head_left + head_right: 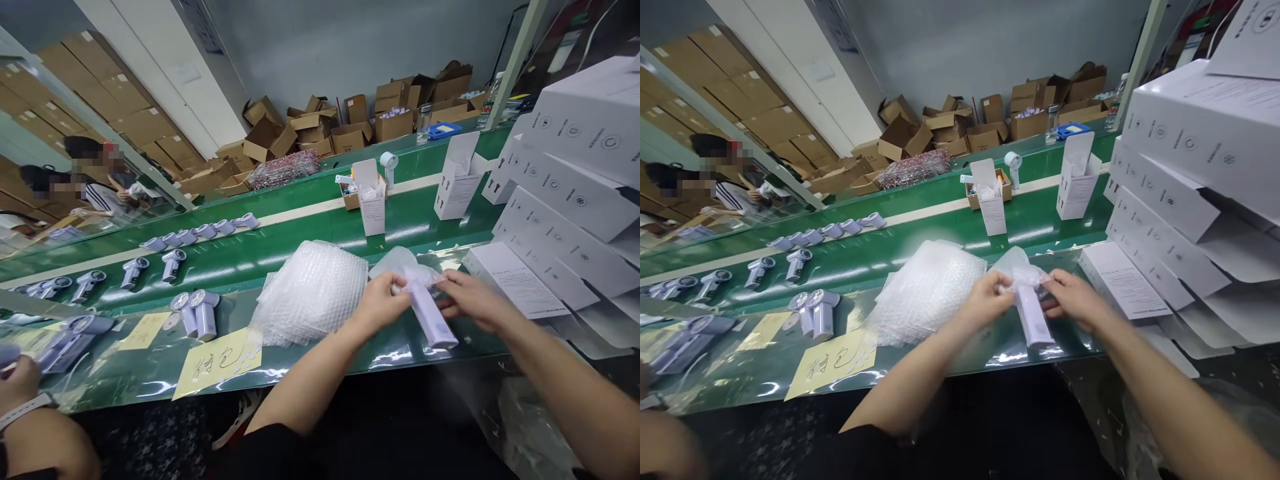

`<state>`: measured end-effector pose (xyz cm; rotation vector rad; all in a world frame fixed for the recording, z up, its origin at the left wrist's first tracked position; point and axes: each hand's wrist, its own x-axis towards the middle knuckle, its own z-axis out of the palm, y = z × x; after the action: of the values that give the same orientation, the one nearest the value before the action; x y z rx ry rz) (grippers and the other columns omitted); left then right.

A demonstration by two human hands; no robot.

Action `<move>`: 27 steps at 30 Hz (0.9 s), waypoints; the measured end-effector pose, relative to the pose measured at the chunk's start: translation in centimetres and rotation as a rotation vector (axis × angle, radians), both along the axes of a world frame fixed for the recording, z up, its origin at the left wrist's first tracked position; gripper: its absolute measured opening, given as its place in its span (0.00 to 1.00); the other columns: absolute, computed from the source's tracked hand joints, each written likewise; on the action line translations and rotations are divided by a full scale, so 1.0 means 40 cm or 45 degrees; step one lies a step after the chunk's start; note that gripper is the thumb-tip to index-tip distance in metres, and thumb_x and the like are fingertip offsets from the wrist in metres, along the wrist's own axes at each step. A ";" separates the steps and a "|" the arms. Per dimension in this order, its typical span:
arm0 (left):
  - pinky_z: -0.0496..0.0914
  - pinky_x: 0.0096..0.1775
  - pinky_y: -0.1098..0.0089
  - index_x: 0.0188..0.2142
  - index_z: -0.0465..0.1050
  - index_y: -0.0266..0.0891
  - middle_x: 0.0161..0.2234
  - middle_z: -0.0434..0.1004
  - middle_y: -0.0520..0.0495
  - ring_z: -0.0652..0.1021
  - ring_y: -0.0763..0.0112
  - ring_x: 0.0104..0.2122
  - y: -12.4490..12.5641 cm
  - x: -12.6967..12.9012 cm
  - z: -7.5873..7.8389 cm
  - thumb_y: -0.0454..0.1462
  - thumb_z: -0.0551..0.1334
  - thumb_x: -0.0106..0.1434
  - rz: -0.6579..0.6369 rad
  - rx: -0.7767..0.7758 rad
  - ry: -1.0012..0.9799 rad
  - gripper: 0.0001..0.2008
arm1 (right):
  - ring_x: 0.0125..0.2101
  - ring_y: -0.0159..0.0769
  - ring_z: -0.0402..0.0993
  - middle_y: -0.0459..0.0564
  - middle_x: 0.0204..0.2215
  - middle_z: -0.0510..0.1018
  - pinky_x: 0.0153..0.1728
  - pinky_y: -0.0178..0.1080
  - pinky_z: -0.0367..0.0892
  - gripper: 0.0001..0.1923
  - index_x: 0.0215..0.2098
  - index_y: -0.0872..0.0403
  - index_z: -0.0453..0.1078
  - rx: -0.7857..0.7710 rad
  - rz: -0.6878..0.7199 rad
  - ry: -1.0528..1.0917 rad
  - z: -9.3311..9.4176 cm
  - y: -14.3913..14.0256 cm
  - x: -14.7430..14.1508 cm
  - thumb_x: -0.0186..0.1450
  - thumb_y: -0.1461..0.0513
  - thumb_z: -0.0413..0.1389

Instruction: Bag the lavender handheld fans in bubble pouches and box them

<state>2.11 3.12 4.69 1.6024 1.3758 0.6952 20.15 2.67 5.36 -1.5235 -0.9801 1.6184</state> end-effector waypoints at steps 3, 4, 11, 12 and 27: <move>0.54 0.15 0.80 0.28 0.66 0.37 0.17 0.68 0.55 0.66 0.80 0.14 0.069 -0.006 0.094 0.32 0.60 0.49 0.013 -0.277 -0.298 0.05 | 0.18 0.28 0.71 0.46 0.17 0.72 0.13 0.26 0.63 0.07 0.26 0.56 0.64 0.173 0.220 -0.356 0.118 0.059 0.025 0.62 0.65 0.54; 0.51 0.15 0.80 0.26 0.65 0.36 0.16 0.66 0.55 0.65 0.81 0.13 0.089 -0.011 0.120 0.30 0.59 0.48 0.028 -0.302 -0.392 0.04 | 0.16 0.27 0.68 0.45 0.15 0.70 0.12 0.26 0.61 0.08 0.25 0.56 0.65 0.212 0.275 -0.402 0.152 0.076 0.026 0.62 0.65 0.54; 0.46 0.13 0.78 0.18 0.64 0.35 0.11 0.62 0.53 0.60 0.81 0.10 0.136 -0.069 0.236 0.29 0.57 0.42 0.107 -0.303 -0.452 0.02 | 0.13 0.23 0.63 0.44 0.13 0.68 0.10 0.25 0.56 0.12 0.20 0.56 0.64 0.318 0.321 -0.372 0.263 0.121 -0.017 0.60 0.65 0.56; 0.48 0.13 0.78 0.18 0.64 0.35 0.11 0.61 0.54 0.61 0.81 0.10 0.135 -0.081 0.250 0.29 0.57 0.42 0.124 -0.239 -0.445 0.02 | 0.13 0.23 0.63 0.44 0.14 0.68 0.10 0.25 0.56 0.12 0.19 0.56 0.63 0.338 0.288 -0.385 0.270 0.118 -0.020 0.60 0.65 0.56; 0.65 0.29 0.74 0.37 0.71 0.36 0.24 0.72 0.52 0.72 0.75 0.24 0.059 -0.115 0.057 0.40 0.72 0.44 -0.243 0.040 -0.756 0.21 | 0.19 0.32 0.71 0.45 0.19 0.73 0.22 0.34 0.66 0.18 0.28 0.52 0.60 0.881 0.161 -0.168 0.111 -0.038 -0.100 0.65 0.48 0.46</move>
<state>-2.47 5.47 6.95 1.3720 0.7733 0.9790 16.13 1.15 9.79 -1.1046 -1.5353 1.0832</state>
